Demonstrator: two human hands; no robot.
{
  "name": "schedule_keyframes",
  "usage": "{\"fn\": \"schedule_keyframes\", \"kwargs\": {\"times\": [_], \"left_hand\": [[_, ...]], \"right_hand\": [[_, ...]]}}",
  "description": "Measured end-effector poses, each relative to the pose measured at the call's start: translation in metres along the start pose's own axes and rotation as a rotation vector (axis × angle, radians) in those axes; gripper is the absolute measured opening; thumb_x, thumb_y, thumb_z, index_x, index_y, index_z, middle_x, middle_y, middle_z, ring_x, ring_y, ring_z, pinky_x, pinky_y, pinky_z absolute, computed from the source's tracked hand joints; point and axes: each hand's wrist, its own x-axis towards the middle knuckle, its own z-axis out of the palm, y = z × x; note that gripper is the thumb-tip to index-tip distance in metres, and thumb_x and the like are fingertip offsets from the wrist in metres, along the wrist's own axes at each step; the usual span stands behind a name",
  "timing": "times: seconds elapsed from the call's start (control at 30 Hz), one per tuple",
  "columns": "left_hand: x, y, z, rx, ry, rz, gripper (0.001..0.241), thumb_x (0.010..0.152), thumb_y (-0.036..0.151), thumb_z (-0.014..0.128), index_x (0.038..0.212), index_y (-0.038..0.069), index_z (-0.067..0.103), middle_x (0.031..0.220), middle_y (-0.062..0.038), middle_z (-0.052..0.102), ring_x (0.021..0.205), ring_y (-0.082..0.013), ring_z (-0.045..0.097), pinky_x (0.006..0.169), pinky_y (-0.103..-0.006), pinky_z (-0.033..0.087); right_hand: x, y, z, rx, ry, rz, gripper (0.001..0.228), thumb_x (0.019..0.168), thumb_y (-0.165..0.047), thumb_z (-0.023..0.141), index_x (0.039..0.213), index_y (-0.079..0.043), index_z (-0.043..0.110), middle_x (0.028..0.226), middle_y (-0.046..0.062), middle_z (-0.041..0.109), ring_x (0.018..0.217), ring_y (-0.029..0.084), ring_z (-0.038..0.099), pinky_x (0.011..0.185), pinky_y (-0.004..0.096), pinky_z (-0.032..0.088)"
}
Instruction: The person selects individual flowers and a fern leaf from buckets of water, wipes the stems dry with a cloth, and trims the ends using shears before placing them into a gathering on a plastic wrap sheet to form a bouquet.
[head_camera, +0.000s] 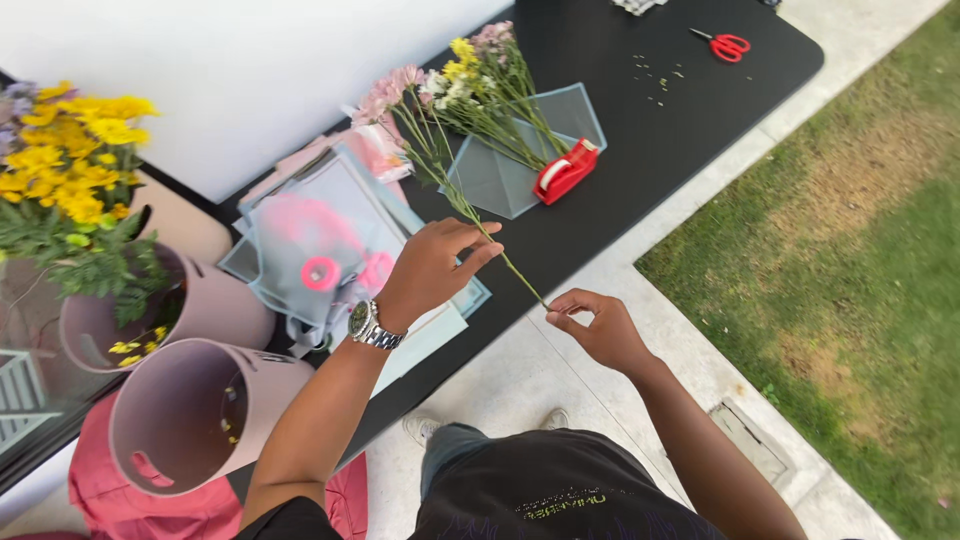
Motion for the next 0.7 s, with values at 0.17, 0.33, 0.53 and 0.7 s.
{"fn": "schedule_keyframes", "kwargs": {"times": [0.17,0.33,0.53,0.7], "left_hand": [[0.050,0.017,0.089,0.154,0.042,0.237,0.032,0.116,0.035,0.073,0.141,0.015,0.077,0.105,-0.002,0.081,0.103,-0.0183,0.079,0.089,-0.0401,0.064],[0.090,0.056,0.139,0.218,0.066,0.514,0.033,0.110,0.036,0.077,0.133,0.012,0.079,0.101,-0.003,0.080,0.095,-0.0216,0.078,0.077,-0.0361,0.061],[0.131,0.105,0.166,0.052,0.045,1.044,0.020,0.112,0.029,0.075,0.123,0.013,0.079,0.115,-0.005,0.076,0.110,-0.0249,0.075,0.097,-0.0393,0.063],[0.187,0.123,0.218,0.196,0.083,1.151,0.020,0.113,0.023,0.072,0.128,0.011,0.076,0.129,-0.008,0.076,0.131,-0.0269,0.072,0.120,-0.0441,0.057]], "right_hand": [[-0.042,0.041,-0.075,0.052,0.162,0.059,0.018,0.098,-0.014,0.089,0.115,-0.010,0.087,0.097,0.014,0.086,0.099,0.025,0.081,0.098,0.041,0.062],[-0.061,0.065,-0.128,0.054,0.332,0.017,0.018,0.094,-0.014,0.093,0.111,-0.008,0.088,0.093,0.013,0.083,0.093,0.023,0.077,0.092,0.038,0.064],[-0.068,0.075,-0.176,0.035,0.503,-0.053,0.016,0.093,-0.011,0.092,0.108,-0.007,0.087,0.095,0.016,0.083,0.088,0.028,0.080,0.085,0.040,0.065],[-0.056,0.087,-0.226,-0.129,0.595,-0.070,0.017,0.095,-0.015,0.092,0.108,-0.008,0.087,0.100,0.015,0.083,0.086,0.030,0.080,0.081,0.041,0.066]]}}
